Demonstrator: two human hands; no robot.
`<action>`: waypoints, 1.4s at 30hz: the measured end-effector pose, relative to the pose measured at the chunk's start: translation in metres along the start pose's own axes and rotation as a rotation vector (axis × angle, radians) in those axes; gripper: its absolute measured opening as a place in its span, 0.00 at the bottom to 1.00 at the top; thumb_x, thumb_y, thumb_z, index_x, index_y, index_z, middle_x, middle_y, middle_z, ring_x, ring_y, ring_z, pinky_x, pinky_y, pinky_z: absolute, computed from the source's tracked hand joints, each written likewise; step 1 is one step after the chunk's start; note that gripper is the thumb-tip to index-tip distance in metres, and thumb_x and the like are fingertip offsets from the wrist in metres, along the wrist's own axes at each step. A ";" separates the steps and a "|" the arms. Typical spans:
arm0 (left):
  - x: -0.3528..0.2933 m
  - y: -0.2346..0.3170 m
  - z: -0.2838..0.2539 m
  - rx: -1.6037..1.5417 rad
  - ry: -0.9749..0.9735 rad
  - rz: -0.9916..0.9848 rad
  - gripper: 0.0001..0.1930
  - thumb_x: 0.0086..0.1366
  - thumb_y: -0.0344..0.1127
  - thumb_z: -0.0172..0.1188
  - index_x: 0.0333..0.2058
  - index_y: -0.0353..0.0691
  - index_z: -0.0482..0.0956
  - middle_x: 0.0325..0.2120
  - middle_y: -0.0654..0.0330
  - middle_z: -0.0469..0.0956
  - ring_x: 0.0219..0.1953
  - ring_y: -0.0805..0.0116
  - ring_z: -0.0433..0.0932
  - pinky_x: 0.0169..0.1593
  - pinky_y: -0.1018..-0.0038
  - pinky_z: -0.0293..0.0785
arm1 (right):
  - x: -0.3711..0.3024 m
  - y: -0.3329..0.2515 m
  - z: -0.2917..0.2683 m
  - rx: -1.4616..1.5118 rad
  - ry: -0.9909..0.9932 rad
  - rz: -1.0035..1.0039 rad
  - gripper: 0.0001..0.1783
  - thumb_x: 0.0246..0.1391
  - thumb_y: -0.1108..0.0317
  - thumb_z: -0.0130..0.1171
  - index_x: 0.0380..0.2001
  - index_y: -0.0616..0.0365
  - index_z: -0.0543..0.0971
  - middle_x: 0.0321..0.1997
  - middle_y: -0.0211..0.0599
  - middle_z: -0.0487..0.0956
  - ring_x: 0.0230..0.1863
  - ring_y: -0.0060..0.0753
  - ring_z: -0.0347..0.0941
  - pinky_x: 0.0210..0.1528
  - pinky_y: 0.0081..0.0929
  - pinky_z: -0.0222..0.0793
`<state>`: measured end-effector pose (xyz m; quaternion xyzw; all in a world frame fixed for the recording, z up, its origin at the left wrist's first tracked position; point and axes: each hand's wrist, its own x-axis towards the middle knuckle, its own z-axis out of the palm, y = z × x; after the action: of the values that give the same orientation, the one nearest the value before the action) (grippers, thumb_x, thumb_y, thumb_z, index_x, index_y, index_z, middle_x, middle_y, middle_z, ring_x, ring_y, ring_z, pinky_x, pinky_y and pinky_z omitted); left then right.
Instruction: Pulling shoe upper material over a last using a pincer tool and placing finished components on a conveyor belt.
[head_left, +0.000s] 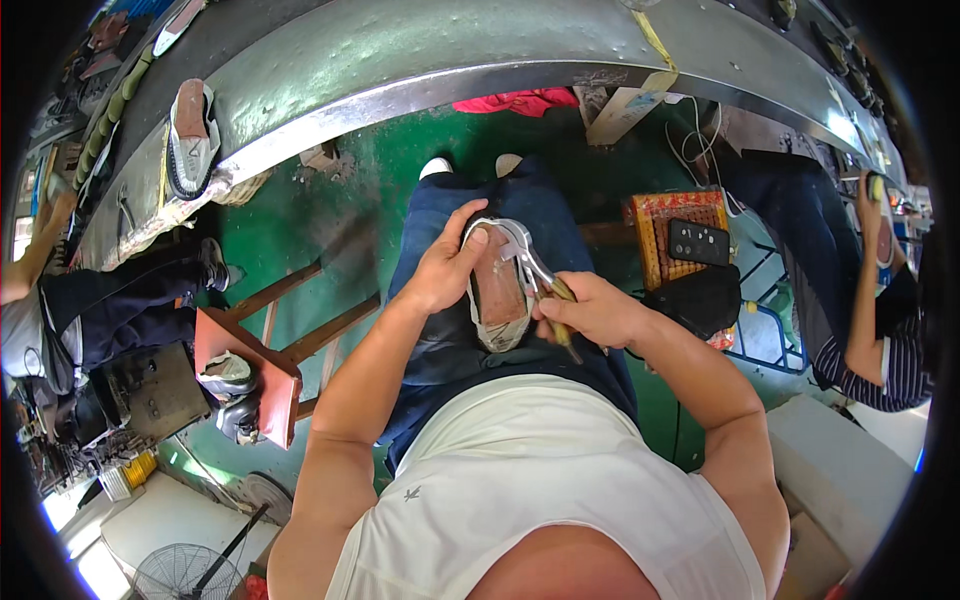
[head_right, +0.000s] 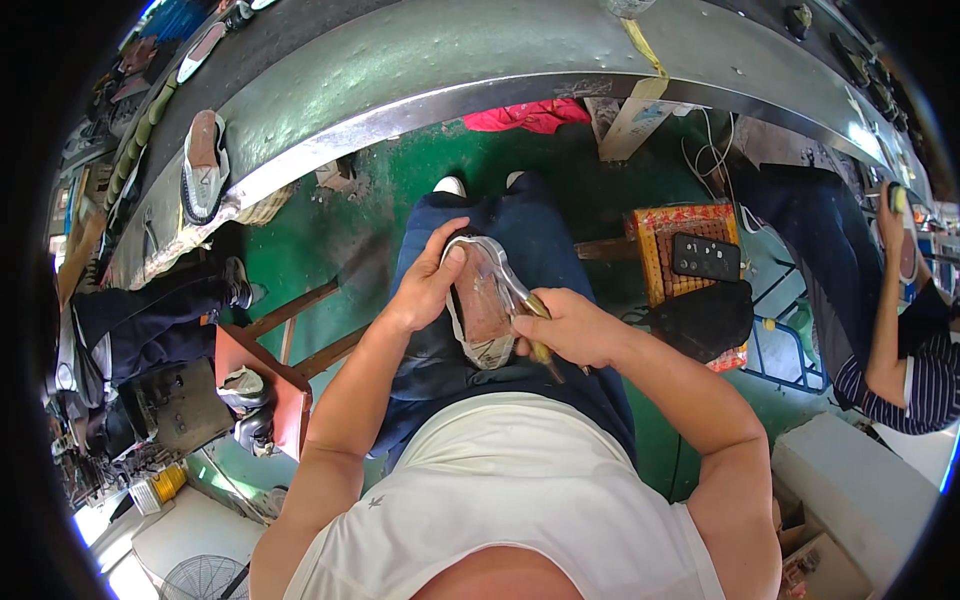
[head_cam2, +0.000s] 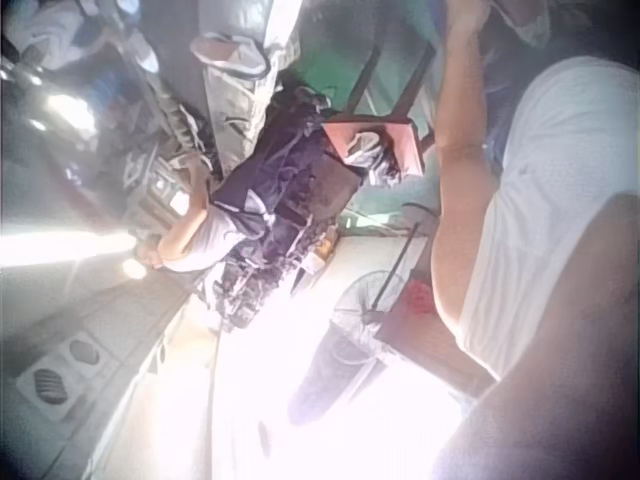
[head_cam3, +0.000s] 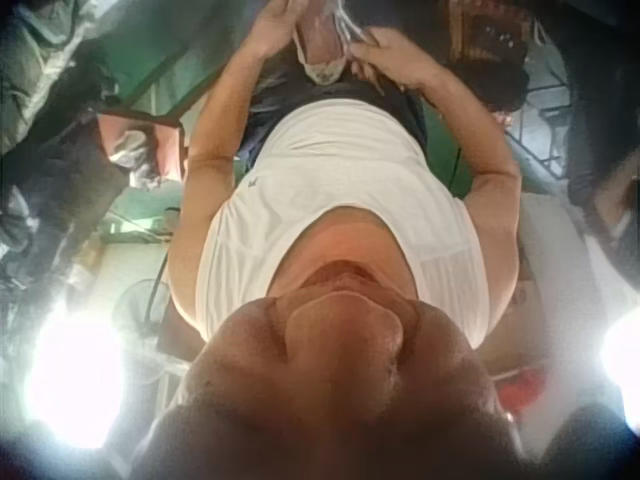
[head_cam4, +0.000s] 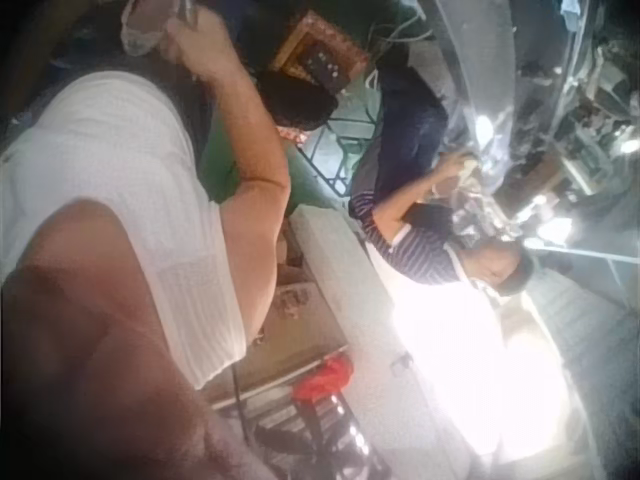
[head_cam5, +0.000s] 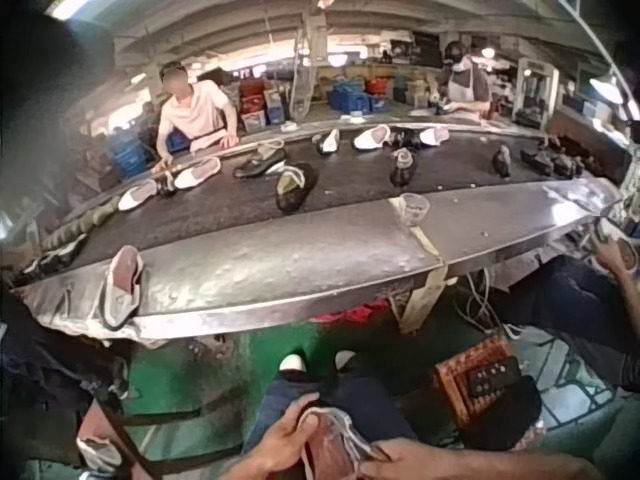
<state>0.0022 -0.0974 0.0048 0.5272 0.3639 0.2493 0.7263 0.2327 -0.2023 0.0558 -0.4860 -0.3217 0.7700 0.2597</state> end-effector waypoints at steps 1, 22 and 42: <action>0.000 -0.003 -0.005 0.093 0.019 0.000 0.24 0.77 0.43 0.51 0.67 0.43 0.62 0.49 0.59 0.78 0.54 0.73 0.72 0.61 0.74 0.66 | 0.004 -0.005 0.001 -0.163 0.036 0.070 0.11 0.66 0.65 0.55 0.43 0.62 0.78 0.36 0.37 0.82 0.35 0.30 0.77 0.39 0.31 0.74; -0.050 0.060 0.028 0.426 0.031 0.736 0.56 0.57 0.26 0.73 0.73 0.37 0.39 0.66 0.37 0.60 0.68 0.46 0.64 0.67 0.58 0.62 | -0.065 0.013 -0.008 -0.683 0.238 -0.505 0.10 0.60 0.73 0.58 0.45 0.62 0.79 0.35 0.44 0.78 0.33 0.39 0.76 0.39 0.29 0.71; -0.029 -0.005 0.050 0.765 0.096 -0.285 0.29 0.62 0.28 0.57 0.64 0.31 0.69 0.53 0.55 0.80 0.51 0.67 0.79 0.54 0.73 0.74 | -0.053 0.021 0.003 -0.934 0.279 -0.202 0.14 0.58 0.65 0.57 0.43 0.62 0.75 0.37 0.55 0.81 0.42 0.64 0.77 0.44 0.51 0.72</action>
<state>0.0239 -0.1497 0.0170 0.6912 0.5333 0.0170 0.4873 0.2491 -0.2544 0.0719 -0.6153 -0.6399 0.4421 0.1283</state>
